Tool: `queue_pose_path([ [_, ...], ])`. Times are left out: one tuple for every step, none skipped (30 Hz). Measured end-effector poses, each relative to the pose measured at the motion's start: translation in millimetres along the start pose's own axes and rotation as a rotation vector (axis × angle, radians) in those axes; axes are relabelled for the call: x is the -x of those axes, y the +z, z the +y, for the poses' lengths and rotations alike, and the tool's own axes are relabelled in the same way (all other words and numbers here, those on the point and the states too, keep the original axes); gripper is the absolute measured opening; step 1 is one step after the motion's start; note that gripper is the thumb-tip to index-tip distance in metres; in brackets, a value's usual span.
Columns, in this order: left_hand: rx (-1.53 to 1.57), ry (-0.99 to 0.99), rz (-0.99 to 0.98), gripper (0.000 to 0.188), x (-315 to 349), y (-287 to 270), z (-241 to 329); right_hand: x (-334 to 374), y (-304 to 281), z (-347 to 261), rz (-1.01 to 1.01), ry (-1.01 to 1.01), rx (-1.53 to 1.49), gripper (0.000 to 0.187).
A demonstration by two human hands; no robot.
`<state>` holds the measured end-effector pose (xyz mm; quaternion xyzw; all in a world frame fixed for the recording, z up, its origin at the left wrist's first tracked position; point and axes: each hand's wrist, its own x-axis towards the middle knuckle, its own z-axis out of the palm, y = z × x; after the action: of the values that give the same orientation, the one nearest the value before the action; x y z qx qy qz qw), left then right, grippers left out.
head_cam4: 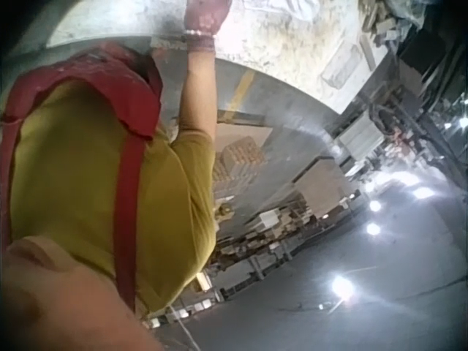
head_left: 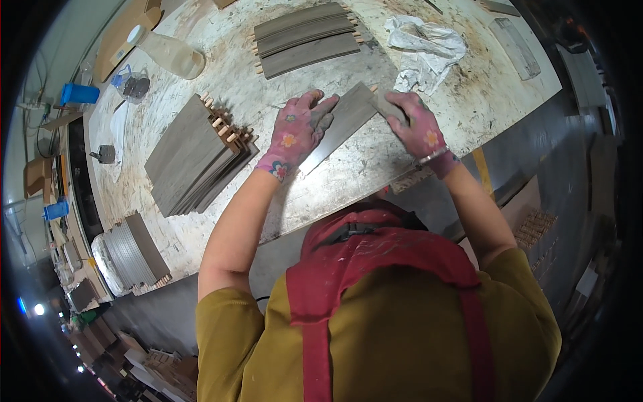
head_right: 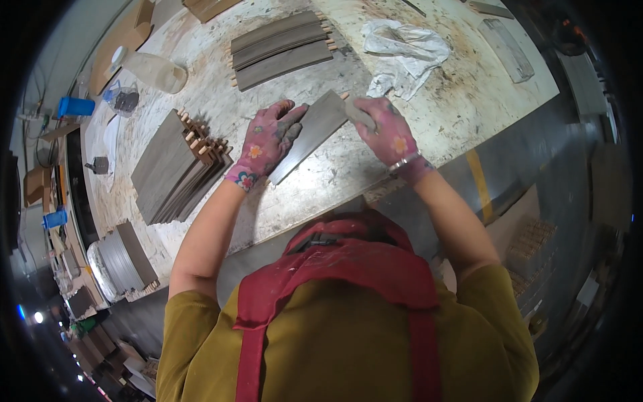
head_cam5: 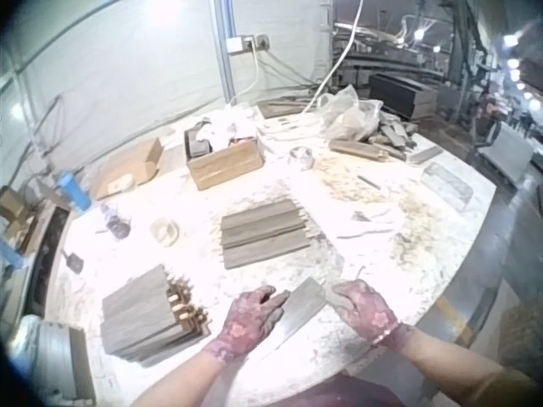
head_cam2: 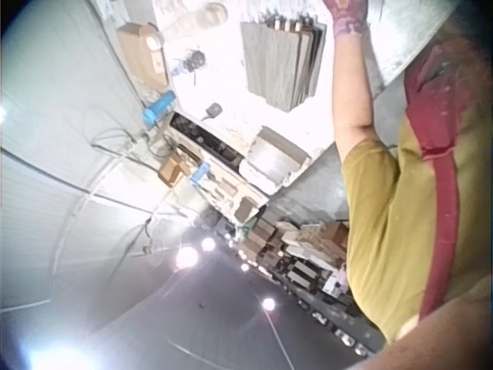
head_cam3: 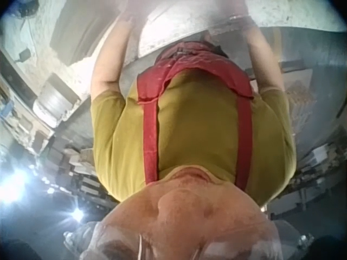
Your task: The person sands the surfaces and edges of wooden blocks with a sanding block and wipes them with a cloth.
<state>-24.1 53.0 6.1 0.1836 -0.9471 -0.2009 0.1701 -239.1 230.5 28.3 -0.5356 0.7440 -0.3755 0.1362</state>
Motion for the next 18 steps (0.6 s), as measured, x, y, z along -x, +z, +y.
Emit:
queue_pose_path([
  [0.001, -0.018, 0.01, 0.034, 3.2, -0.7, 0.1, 8.4, -0.2, -2.2, -0.021, -0.042, 0.044, 0.033],
  [-0.001, -0.029, 0.013, 0.034, 3.9, -1.5, -1.5, 17.2, -7.0, -6.9, -0.056, -0.03, 0.148, 0.033],
  [-0.006, -0.012, -0.011, 0.035, 2.2, -3.6, -0.3, 22.9, -8.3, -13.2, -0.066, -0.033, 0.145, 0.033],
  [-0.012, 0.002, -0.034, 0.035, 1.3, -5.2, 0.5, 26.9, -7.9, -19.0, -0.153, -0.173, 0.18, 0.034],
  [-0.013, -0.012, -0.034, 0.035, 1.1, -5.0, 0.8, 29.5, -5.0, -23.4, -0.24, -0.316, 0.213, 0.035],
  [-0.029, -0.002, -0.035, 0.036, -0.3, -4.7, 1.8, 30.6, 7.3, -31.4, -0.254, -0.444, 0.191, 0.034],
  [-0.04, 0.015, -0.035, 0.036, -2.7, -5.3, 3.3, 28.9, 24.2, -44.2, -0.264, -0.568, 0.175, 0.033],
  [-0.028, 0.005, -0.058, 0.037, -5.5, -7.9, 6.5, 25.9, 41.3, -60.8, -0.328, -0.622, 0.124, 0.03],
  [-0.025, 0.011, -0.059, 0.037, -6.8, -7.4, 7.2, 22.5, 55.1, -73.6, -0.39, -0.675, 0.074, 0.028],
  [-0.011, 0.008, -0.063, 0.036, -5.8, -7.8, 6.5, 19.8, 64.8, -78.3, -0.388, -0.671, 0.075, 0.028],
  [0.004, 0.006, -0.068, 0.036, -6.0, -8.0, 5.5, 16.6, 72.5, -79.8, -0.396, -0.725, 0.104, 0.027],
  [0.001, -0.007, -0.087, 0.036, -7.0, -8.3, 4.4, 13.9, 75.1, -78.1, -0.404, -0.778, 0.134, 0.026],
  [0.008, 0.002, -0.09, 0.036, -6.6, -8.4, 3.2, 11.0, 71.5, -71.5, -0.402, -0.768, 0.141, 0.026],
  [-0.005, 0.003, -0.087, 0.036, -5.3, -8.6, 2.5, 7.5, 63.8, -60.0, -0.423, -0.708, 0.175, 0.025],
  [-0.022, -0.007, -0.081, 0.036, -2.4, -8.4, 1.5, 4.3, 55.2, -46.2, -0.449, -0.655, 0.203, 0.024],
  [-0.031, -0.007, -0.079, 0.036, -0.6, -8.0, 0.0, 1.9, 38.8, -27.9, -0.356, -0.635, 0.306, 0.021],
  [-0.026, -0.007, -0.072, 0.036, -1.2, -7.0, -1.2, -2.3, 18.9, -9.6, -0.262, -0.615, 0.409, 0.019],
  [-0.013, -0.014, -0.085, 0.037, -1.5, -6.1, -1.8, -12.2, -1.8, -4.2, -0.235, -0.49, 0.35, 0.023],
])
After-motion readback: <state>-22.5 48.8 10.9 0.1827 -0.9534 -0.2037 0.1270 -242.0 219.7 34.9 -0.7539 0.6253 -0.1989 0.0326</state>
